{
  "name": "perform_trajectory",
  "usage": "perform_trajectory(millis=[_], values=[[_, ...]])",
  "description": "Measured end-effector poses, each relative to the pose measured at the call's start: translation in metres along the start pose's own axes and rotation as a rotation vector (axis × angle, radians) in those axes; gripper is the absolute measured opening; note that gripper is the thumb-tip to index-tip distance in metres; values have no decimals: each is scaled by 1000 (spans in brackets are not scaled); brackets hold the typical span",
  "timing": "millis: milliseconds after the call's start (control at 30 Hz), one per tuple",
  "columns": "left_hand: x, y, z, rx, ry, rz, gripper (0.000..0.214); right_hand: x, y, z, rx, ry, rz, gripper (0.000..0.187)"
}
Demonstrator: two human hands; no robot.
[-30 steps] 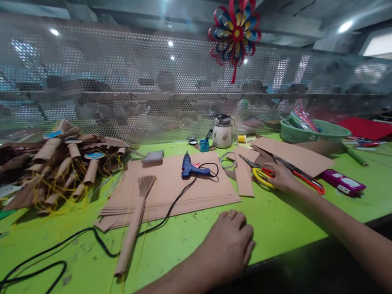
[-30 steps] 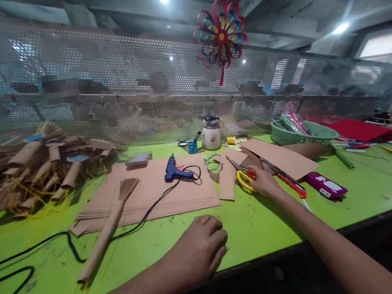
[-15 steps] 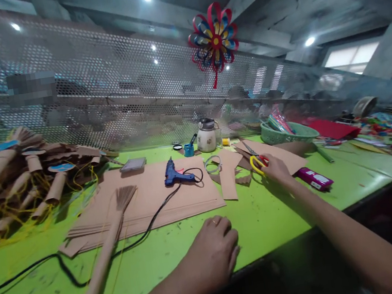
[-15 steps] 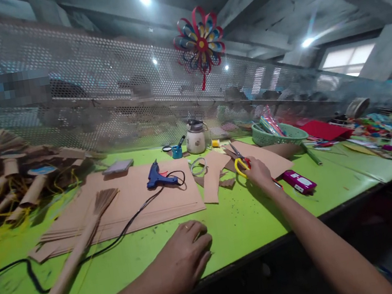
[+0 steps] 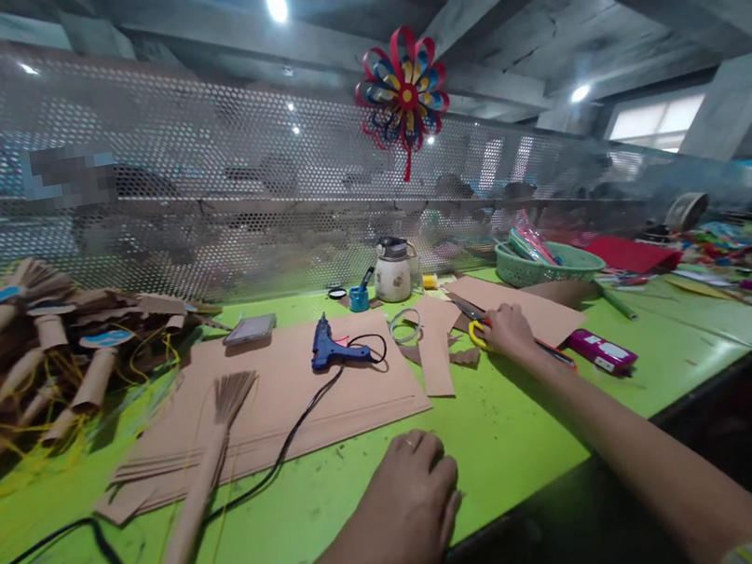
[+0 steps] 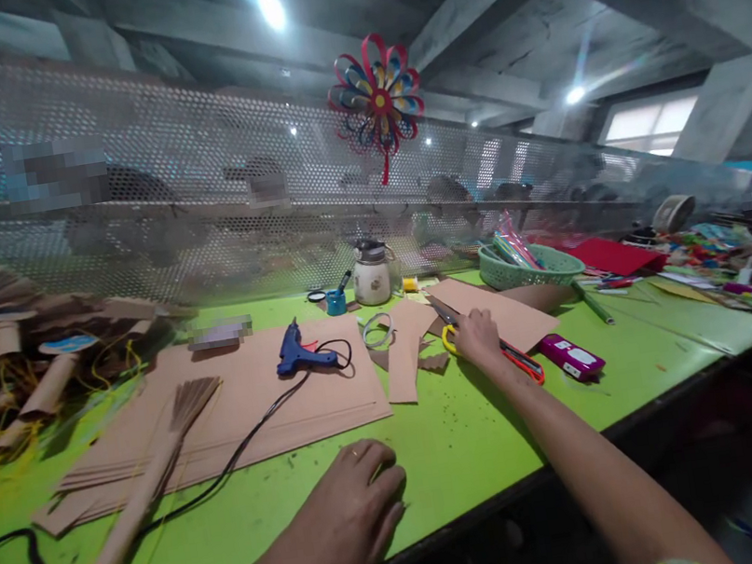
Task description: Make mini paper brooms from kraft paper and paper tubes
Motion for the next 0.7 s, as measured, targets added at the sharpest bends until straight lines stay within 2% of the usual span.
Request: perform_trajectory(millis=[133, 200, 267, 333, 400, 433, 500, 533, 600, 633, 700], values=[[-5, -3, 3, 8, -22, -2, 12, 50, -6, -8, 92, -77, 79, 39], [-9, 0, 14, 14, -44, -2, 12, 75, -7, -20, 148, -105, 83, 44], [-8, 6, 35, 11, -67, 17, 15, 91, -6, -30, 171, -119, 64, 52], [7, 18, 67, -19, -54, 104, 22, 97, -4, -36, 177, -136, 43, 62], [46, 34, 104, -119, -53, 305, 32, 93, -4, -39, 182, -156, 27, 67], [73, 45, 124, -208, -74, 448, 36, 89, -4, -40, 184, -165, 21, 67], [136, 69, 150, -257, -165, 734, 40, 82, -3, -42, 185, -187, 17, 61], [166, 78, 158, -247, -215, 832, 41, 79, -3, -42, 181, -201, 19, 57], [216, 91, 165, -218, -296, 917, 41, 77, -3, -43, 164, -236, 30, 54], [236, 94, 163, -160, -315, 961, 42, 78, -3, -43, 152, -257, 34, 55], [259, 93, 157, -117, -302, 983, 44, 80, -3, -41, 123, -303, 39, 58]])
Point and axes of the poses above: each hand's wrist, its own y-axis away from the middle knuckle, its own z-axis out of the back of the hand, x = y × z, the point moved 5 cm from there along -y, towards the middle knuckle, and after that the axes turned 9 degrees about z, right-handed, at the moved point
